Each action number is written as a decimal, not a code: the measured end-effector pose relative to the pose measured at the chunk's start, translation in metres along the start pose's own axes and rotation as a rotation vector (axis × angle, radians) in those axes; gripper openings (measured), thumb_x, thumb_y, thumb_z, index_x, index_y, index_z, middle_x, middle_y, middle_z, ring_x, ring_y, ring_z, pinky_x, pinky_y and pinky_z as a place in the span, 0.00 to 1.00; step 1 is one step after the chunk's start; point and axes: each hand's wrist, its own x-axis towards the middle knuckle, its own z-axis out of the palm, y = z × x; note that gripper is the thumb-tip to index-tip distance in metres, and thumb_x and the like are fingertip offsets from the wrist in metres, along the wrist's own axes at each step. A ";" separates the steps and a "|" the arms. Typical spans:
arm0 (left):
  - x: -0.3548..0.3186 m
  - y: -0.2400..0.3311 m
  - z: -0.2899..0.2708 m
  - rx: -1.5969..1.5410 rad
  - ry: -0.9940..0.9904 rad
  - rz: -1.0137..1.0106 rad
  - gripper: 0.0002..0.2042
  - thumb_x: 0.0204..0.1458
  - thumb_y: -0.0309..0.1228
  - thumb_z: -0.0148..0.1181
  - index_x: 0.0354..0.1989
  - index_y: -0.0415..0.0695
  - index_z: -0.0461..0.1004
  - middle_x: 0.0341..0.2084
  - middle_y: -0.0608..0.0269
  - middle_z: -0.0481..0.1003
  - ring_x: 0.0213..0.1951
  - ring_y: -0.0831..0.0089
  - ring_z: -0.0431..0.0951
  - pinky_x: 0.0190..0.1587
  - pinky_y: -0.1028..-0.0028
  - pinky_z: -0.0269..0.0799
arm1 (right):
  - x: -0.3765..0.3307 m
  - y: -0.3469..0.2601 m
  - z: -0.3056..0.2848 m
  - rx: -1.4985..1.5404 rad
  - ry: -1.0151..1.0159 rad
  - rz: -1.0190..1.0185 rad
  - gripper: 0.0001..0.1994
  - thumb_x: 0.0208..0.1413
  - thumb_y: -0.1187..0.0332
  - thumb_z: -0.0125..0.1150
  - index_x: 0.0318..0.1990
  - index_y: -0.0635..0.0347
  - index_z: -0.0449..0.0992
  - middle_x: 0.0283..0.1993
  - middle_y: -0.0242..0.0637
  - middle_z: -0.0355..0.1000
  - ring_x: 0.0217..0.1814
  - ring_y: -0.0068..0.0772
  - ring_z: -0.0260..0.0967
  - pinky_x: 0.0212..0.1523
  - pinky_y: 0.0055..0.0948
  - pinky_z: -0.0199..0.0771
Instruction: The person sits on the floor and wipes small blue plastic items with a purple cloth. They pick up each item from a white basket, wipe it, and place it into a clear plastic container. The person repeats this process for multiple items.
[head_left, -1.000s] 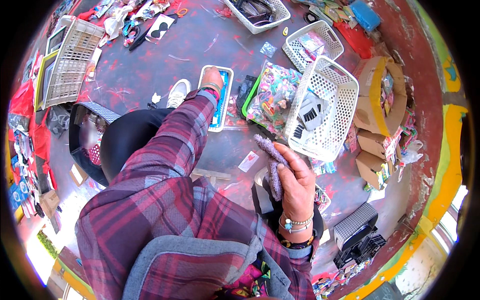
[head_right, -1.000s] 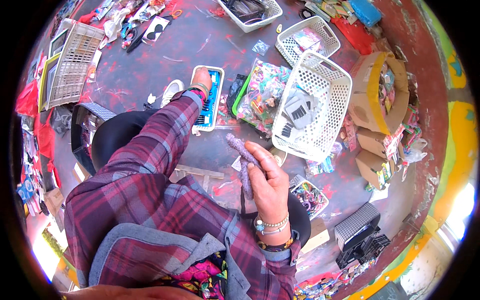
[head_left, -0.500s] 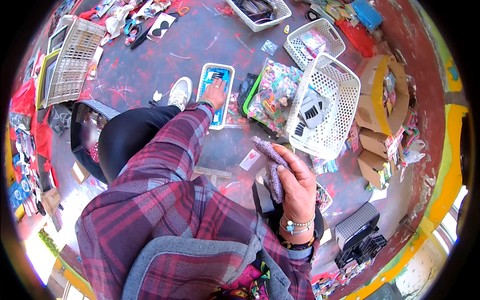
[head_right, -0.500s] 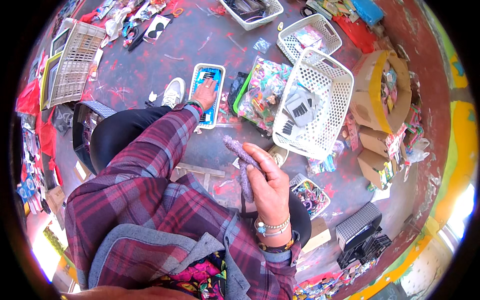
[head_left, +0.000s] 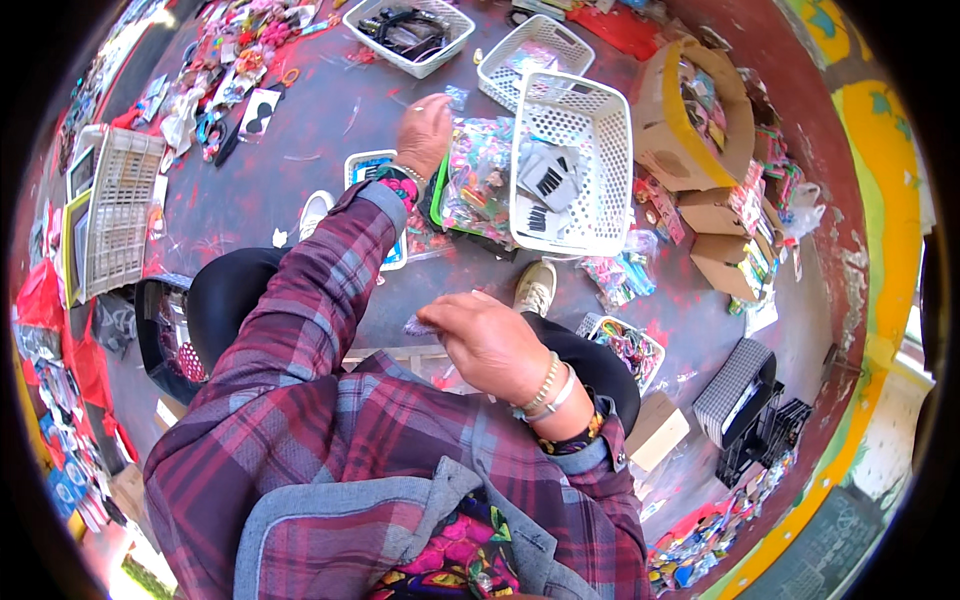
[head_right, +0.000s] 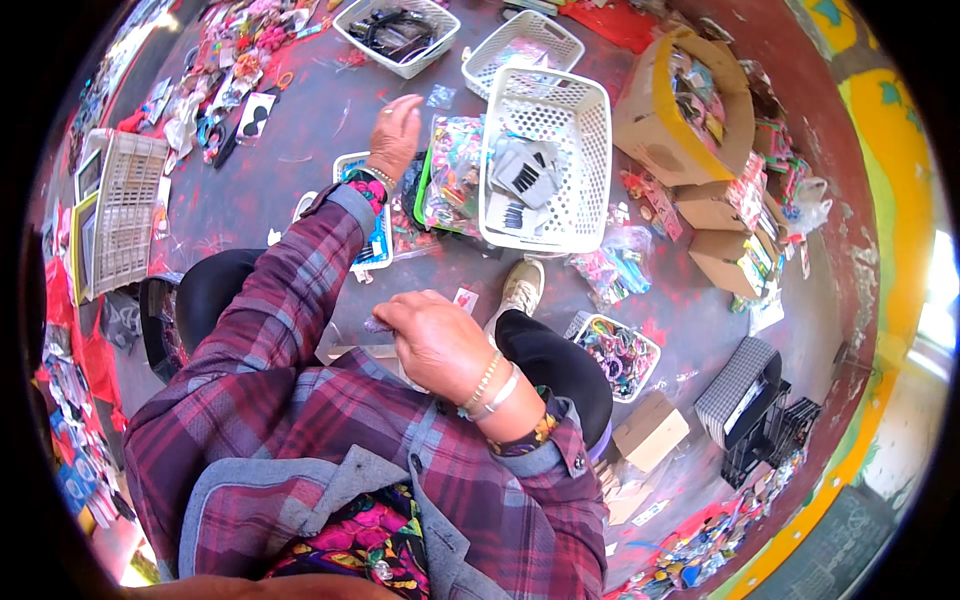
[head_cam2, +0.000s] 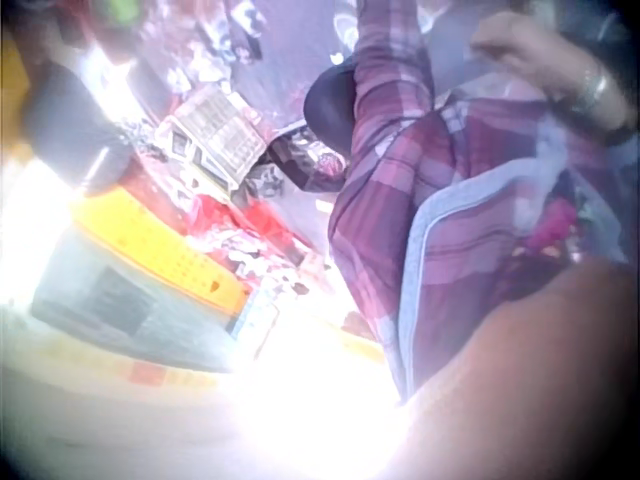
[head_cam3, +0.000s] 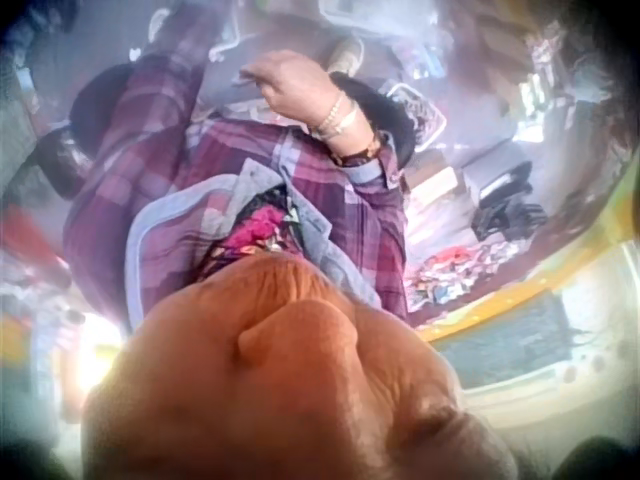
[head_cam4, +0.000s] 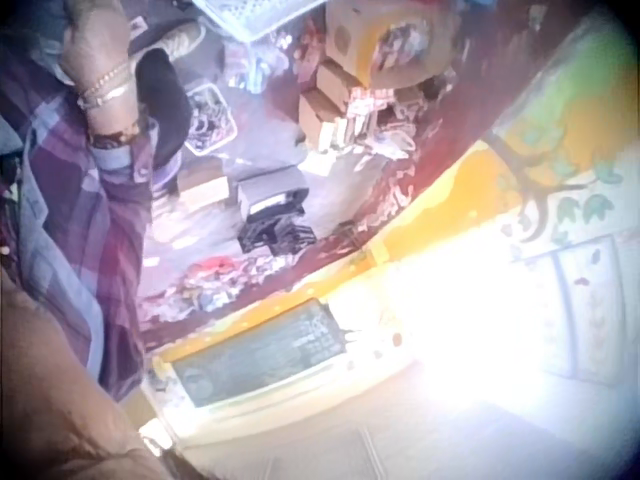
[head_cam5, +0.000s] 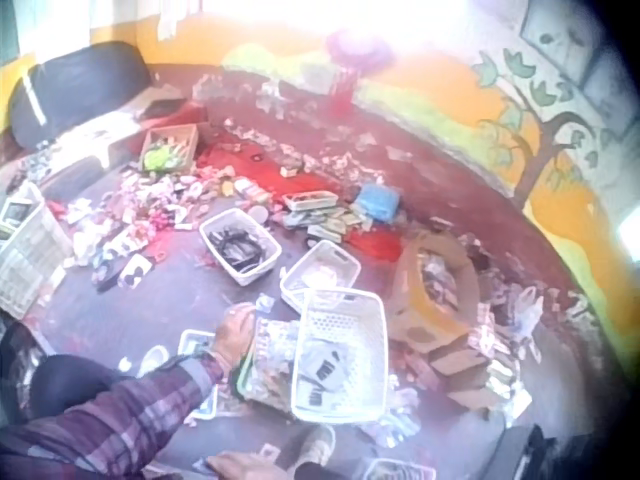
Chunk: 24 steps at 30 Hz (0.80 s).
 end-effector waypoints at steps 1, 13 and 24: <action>0.010 0.031 -0.001 -0.056 -0.057 0.112 0.12 0.50 0.29 0.51 0.43 0.42 0.72 0.43 0.53 0.72 0.46 0.56 0.70 0.50 0.64 0.65 | -0.004 0.000 0.001 -0.056 -0.019 0.008 0.11 0.42 0.78 0.50 0.36 0.62 0.73 0.33 0.44 0.70 0.38 0.48 0.67 0.41 0.39 0.67; -0.001 0.138 0.086 0.514 -1.166 0.617 0.24 0.41 0.25 0.56 0.52 0.43 0.65 0.45 0.57 0.70 0.49 0.60 0.70 0.51 0.64 0.64 | -0.023 0.001 -0.007 -0.297 -0.182 0.043 0.11 0.39 0.78 0.51 0.33 0.59 0.75 0.32 0.43 0.70 0.40 0.47 0.67 0.40 0.39 0.69; -0.010 0.142 0.087 0.471 -1.091 0.630 0.26 0.41 0.22 0.53 0.53 0.43 0.63 0.44 0.54 0.69 0.50 0.60 0.68 0.50 0.64 0.63 | -0.025 -0.002 -0.008 -0.176 -0.192 0.011 0.11 0.37 0.78 0.53 0.32 0.61 0.75 0.33 0.46 0.71 0.41 0.49 0.68 0.41 0.40 0.69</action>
